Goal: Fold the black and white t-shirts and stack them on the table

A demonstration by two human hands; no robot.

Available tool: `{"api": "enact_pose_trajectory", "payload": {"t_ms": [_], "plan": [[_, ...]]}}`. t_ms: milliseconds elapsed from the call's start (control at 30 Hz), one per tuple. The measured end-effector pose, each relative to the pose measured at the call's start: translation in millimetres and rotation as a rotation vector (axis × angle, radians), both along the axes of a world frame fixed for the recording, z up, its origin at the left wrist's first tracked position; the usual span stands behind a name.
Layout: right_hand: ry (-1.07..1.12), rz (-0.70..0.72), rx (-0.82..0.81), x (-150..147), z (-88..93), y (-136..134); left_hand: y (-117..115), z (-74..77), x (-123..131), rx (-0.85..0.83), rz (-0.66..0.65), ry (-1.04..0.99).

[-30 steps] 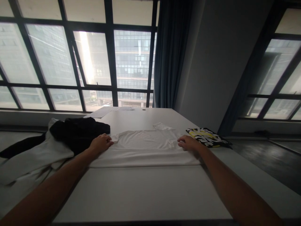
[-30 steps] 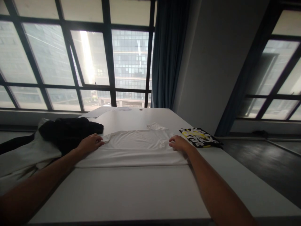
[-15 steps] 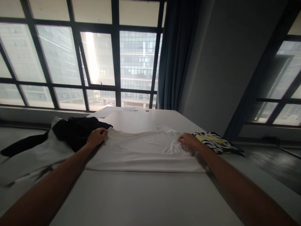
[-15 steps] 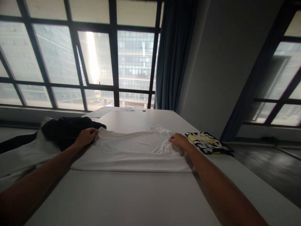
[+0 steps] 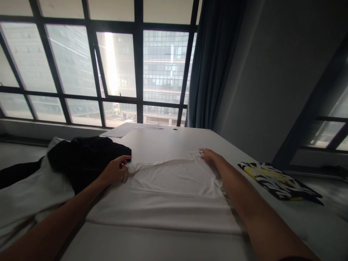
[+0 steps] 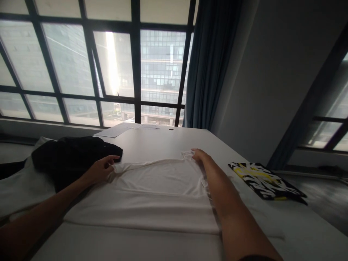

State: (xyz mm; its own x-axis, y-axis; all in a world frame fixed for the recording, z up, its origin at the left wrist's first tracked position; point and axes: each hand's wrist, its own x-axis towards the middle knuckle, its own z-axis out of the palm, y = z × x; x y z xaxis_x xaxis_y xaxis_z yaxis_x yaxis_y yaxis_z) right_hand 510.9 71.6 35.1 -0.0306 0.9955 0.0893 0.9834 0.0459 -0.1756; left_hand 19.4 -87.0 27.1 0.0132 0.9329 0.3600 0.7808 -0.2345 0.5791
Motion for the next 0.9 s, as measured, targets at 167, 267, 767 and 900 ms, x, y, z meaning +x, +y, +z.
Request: {"api": "enact_pose_trajectory", "payload": {"t_ms": [167,267,767,900], "plan": [[-0.013,-0.031,-0.066,7,11.0,-7,-3,0.9,5,-0.016,-0.06,0.05],[-0.038,-0.097,0.031,19,29.8,-28,-2,5.1,3,0.021,0.0,0.013],[0.15,0.174,0.033,75,25.4,-223,-6,6.8,-15,-0.012,0.058,-0.141],[0.309,0.165,0.214,78,35.5,-233,-6,5.7,-18,-0.031,0.07,-0.169]]}}
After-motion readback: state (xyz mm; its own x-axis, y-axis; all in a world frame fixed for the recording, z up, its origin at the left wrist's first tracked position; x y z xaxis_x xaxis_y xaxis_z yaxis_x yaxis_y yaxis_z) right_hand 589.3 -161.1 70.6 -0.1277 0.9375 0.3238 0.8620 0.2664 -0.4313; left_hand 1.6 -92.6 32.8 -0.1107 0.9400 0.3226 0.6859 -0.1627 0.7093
